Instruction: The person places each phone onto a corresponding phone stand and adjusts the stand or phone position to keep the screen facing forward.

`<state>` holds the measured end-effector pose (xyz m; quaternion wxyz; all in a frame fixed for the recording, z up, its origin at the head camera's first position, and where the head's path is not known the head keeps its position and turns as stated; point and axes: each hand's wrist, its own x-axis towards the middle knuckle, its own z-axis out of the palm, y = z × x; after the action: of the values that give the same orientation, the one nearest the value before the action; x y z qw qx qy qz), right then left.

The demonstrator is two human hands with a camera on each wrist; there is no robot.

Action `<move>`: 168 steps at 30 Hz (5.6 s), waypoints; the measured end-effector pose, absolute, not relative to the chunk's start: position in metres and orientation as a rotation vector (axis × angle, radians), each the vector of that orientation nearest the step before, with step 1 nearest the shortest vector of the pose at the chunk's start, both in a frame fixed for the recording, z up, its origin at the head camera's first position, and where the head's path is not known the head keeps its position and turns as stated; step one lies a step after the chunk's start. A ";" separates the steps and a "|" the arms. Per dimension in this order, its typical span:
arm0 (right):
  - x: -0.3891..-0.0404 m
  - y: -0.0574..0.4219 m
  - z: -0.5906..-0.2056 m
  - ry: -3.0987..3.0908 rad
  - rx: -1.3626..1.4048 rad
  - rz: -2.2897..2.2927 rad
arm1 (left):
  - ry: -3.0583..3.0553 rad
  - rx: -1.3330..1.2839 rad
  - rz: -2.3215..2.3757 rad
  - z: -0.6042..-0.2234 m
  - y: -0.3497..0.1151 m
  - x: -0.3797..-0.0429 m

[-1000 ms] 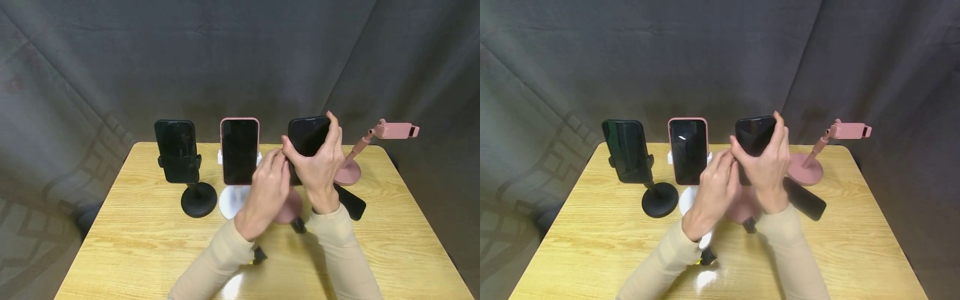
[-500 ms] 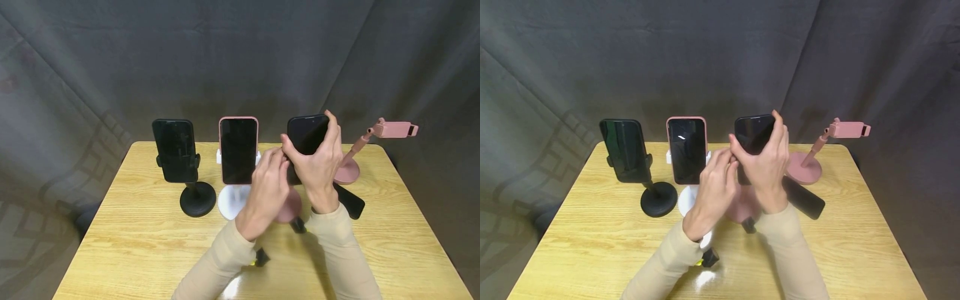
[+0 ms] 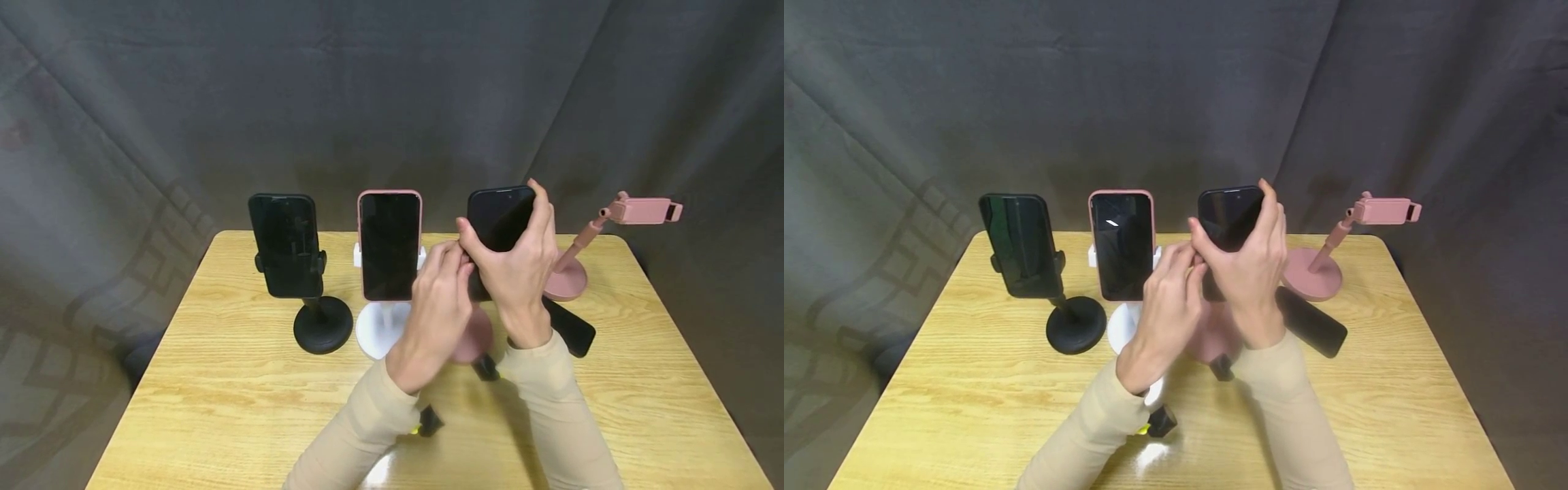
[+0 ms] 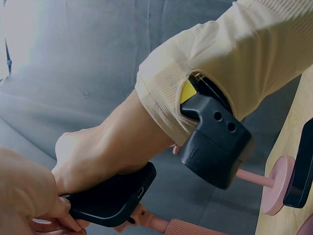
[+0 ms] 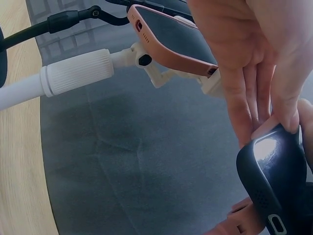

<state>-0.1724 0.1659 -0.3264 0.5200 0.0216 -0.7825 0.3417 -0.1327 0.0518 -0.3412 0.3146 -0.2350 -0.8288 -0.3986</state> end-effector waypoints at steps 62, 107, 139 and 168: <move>-0.163 0.165 -0.336 -1.901 0.012 0.907 | -2.233 -0.707 -0.935 -0.398 0.044 -0.115; -0.108 0.197 -0.456 -2.000 0.350 0.870 | -2.433 -1.052 -0.777 -0.477 -0.002 -0.082; -0.106 0.297 -0.495 -2.770 0.177 0.651 | -2.618 -0.921 -0.718 -0.495 -0.006 -0.066; -0.090 0.296 -0.488 -2.838 0.312 0.357 | -2.610 -1.001 -0.670 -0.504 -0.001 -0.057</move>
<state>-0.0903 0.2957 -0.4877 0.1318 0.1076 -0.9777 0.1230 -0.0571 -0.0008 -0.5035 0.1331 -0.3453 -0.8998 -0.2311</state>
